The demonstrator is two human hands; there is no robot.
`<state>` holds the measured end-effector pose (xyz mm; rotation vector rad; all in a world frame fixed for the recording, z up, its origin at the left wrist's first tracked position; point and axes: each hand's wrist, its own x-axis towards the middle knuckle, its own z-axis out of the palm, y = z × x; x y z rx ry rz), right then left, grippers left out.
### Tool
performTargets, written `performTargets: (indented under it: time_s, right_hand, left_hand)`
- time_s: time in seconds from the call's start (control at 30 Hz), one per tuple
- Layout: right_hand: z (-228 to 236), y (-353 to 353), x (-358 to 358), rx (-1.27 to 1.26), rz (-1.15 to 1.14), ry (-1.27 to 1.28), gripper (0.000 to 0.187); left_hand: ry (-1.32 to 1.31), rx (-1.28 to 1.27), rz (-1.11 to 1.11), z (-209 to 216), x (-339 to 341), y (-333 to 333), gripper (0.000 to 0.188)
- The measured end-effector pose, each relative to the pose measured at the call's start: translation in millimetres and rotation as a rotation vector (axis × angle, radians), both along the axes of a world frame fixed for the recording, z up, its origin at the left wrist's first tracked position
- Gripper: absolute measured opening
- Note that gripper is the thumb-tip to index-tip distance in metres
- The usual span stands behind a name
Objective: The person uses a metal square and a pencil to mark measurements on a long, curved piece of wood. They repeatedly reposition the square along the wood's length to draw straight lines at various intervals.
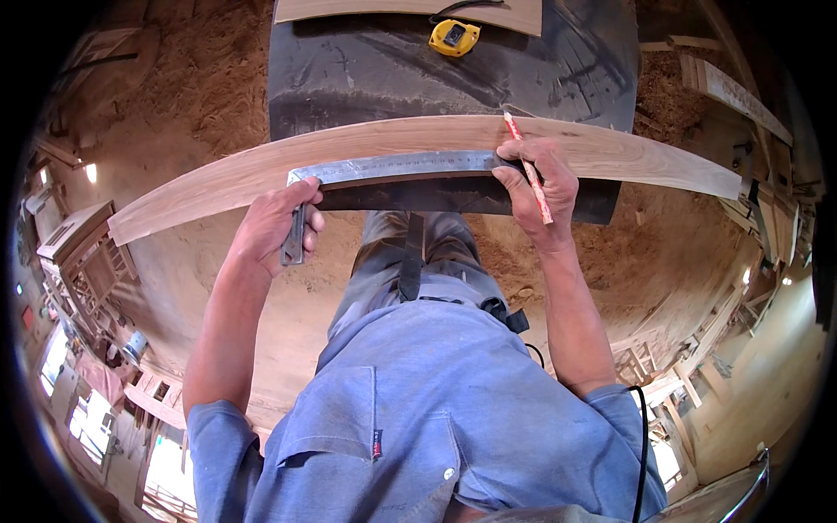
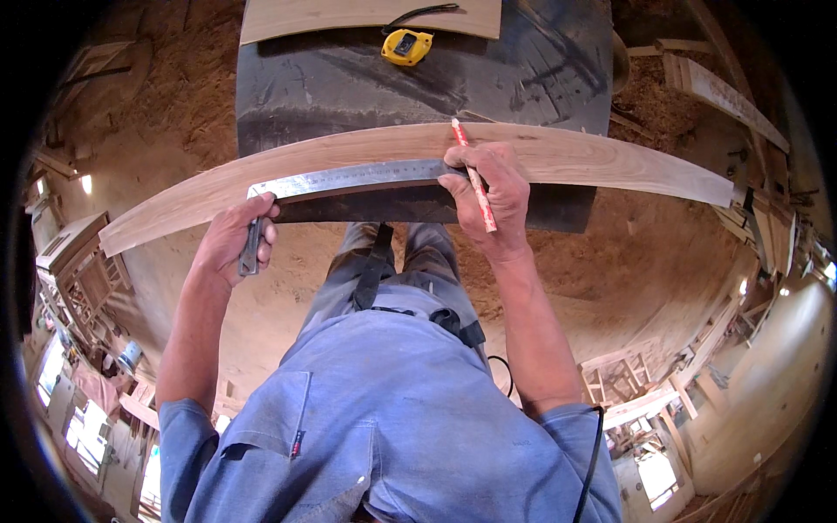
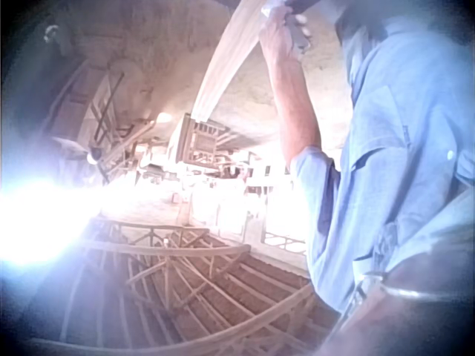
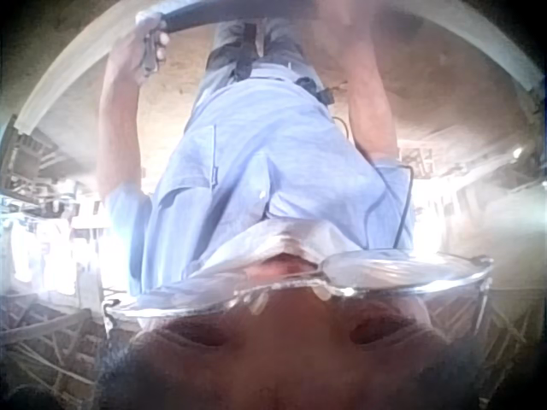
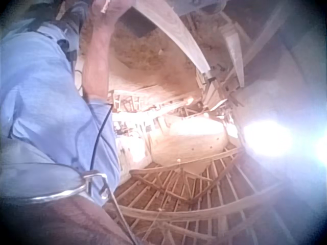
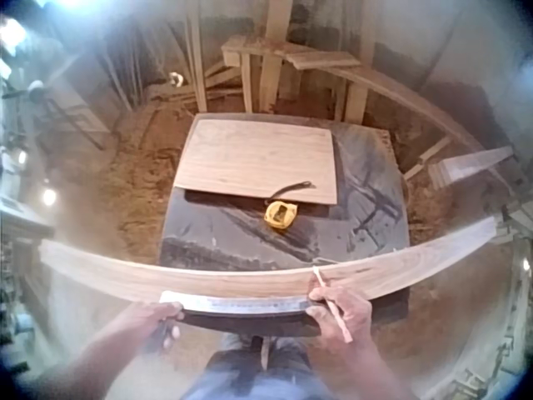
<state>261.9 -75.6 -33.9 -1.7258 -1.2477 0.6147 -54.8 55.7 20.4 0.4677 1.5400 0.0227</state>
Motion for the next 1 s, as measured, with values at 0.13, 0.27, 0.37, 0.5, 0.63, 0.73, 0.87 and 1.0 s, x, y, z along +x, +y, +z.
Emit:
performTargets:
  time_s: [0.13, 0.27, 0.37, 0.5, 0.63, 0.73, 0.87, 1.0]
  right_hand:
    - [-2, -1, 0, 0.002, 0.029, -0.017, 0.034]
    - [2, -15, -7, 0.021, 0.078, -0.079, 0.034]
    - [6, -40, -16, 0.031, 0.076, -0.109, 0.033]
    - [5, -66, -26, 0.013, -0.053, -0.153, 0.033]
    - [12, -83, -44, -0.05, -0.264, -0.13, 0.029]
    - [13, -91, -67, -0.009, -0.361, -0.122, 0.024]
    - [14, -96, -101, -0.029, -0.398, -0.101, 0.022]
    - [12, -96, -127, -0.004, -0.457, -0.062, 0.021]
  left_hand:
    - [-0.02, -0.009, 0.012, -5, -10, -3, 0.033]
    - [-0.047, 0.125, -0.088, 6, -22, -17, 0.024]
    - [0.03, 0.291, -0.229, 1, -34, -14, 0.016]
    - [0.337, 0.702, -0.637, -19, -34, 20, 0.026]
    - [0.408, 1.079, -0.942, -41, 3, 59, 0.046]
    - [0.287, 1.047, -1.071, -37, 42, 73, 0.048]
    - [0.055, 0.939, -1.152, -38, 58, 78, 0.051]
    - [-0.055, 0.939, -1.271, -38, 59, 83, 0.05]
